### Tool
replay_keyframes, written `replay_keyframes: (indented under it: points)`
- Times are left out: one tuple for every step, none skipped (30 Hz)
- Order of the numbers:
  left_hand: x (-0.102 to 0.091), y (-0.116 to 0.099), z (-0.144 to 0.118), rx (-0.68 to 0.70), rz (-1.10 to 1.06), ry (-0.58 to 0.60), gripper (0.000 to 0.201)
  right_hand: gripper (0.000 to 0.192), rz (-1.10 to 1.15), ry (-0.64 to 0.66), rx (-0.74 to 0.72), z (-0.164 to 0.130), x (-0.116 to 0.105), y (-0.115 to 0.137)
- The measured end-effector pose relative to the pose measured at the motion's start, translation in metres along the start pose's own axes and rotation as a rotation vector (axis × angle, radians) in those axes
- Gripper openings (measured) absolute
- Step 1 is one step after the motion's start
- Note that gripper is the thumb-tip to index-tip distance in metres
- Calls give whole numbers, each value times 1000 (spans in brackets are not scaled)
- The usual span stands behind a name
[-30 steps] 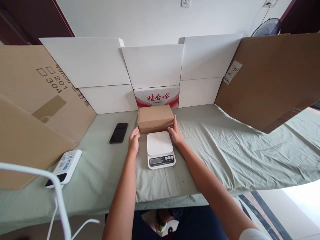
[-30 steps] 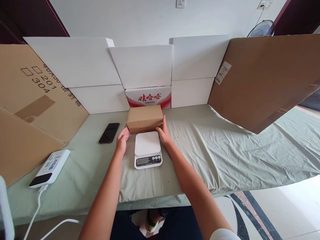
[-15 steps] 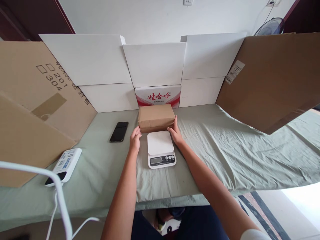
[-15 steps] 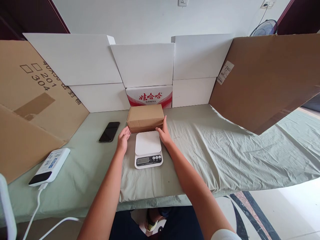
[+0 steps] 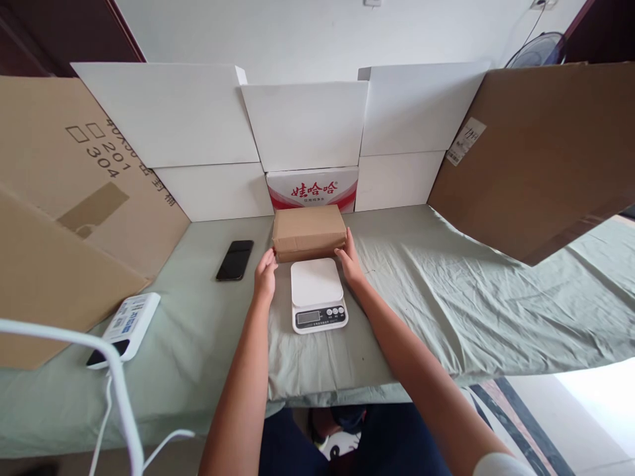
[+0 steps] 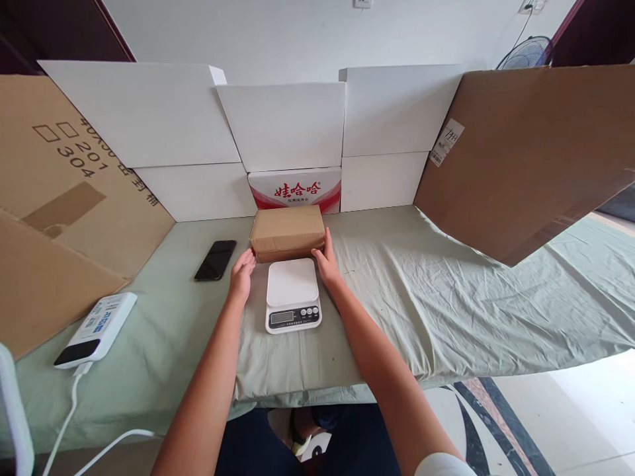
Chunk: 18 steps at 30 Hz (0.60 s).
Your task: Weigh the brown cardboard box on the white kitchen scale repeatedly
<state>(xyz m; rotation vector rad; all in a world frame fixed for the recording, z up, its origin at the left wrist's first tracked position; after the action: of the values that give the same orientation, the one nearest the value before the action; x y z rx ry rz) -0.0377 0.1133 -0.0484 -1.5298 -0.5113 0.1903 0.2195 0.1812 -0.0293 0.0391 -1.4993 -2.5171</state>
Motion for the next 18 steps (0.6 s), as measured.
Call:
replay_keyframes:
  points:
    - [0,0,0,3,-3,0,63,89,-2,-4,4,0,0,-1]
    - [0,-1,0,3,-6,-1,64,88,-5,-6,9,1,0,-2]
    - [1,-1,0,0,-8,0,64,88,-8,-8,14,1,-1,-3]
    - [1,-1,-1,-6,-8,2,65,88,-14,-10,18,2,-1,-4]
    - [1,-1,-1,-12,-6,4,67,88,-22,-14,22,2,-1,-5]
    - [2,-1,-1,-16,-4,7,68,89,-30,-16,24,3,-1,-5]
    - [3,-1,-1,-17,-2,13,70,89,-39,-15,25,3,-1,-6]
    - [3,-1,-1,-17,-3,17,71,89,-46,-11,23,4,0,-6]
    - [4,-1,-1,-17,-6,23,72,89,-53,-3,18,4,0,-6]
    - [5,-1,-1,-17,-10,30,73,89,-58,7,11,4,1,-6]
    - [5,-1,-1,-18,-13,37,74,88,-61,17,1,4,1,-5]
    - [6,-1,-1,-19,-15,41,75,88,-65,24,-10,4,1,-4]
    - [6,-2,-1,-20,-16,43,76,87,-70,29,-24,4,2,-2]
    - [7,-3,-2,-18,-17,43,76,86,-75,34,-42,4,2,1]
    - [7,-4,-3,-12,-19,41,77,85,-80,38,-63,4,2,4]
    - [7,-6,-4,-3,-23,35,77,84,-82,42,-89,4,2,8]
    - [7,-9,-6,12,-28,28,77,84,-83,41,-117,4,2,13]
    - [7,-12,-8,33,-36,22,77,84,-80,37,-139,3,2,19]
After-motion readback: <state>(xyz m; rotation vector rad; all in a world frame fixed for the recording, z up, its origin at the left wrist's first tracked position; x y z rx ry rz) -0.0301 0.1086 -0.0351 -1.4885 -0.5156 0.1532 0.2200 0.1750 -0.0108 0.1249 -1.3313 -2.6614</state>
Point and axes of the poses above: each hand's wrist, its own z-axis towards the middle knuckle, its own x-axis out of the palm, y = z × x, the point moved 4 cm from there along z, towards the middle knuckle, and after that the axes turned 9 degrees about -x, right-handed, at the moved point
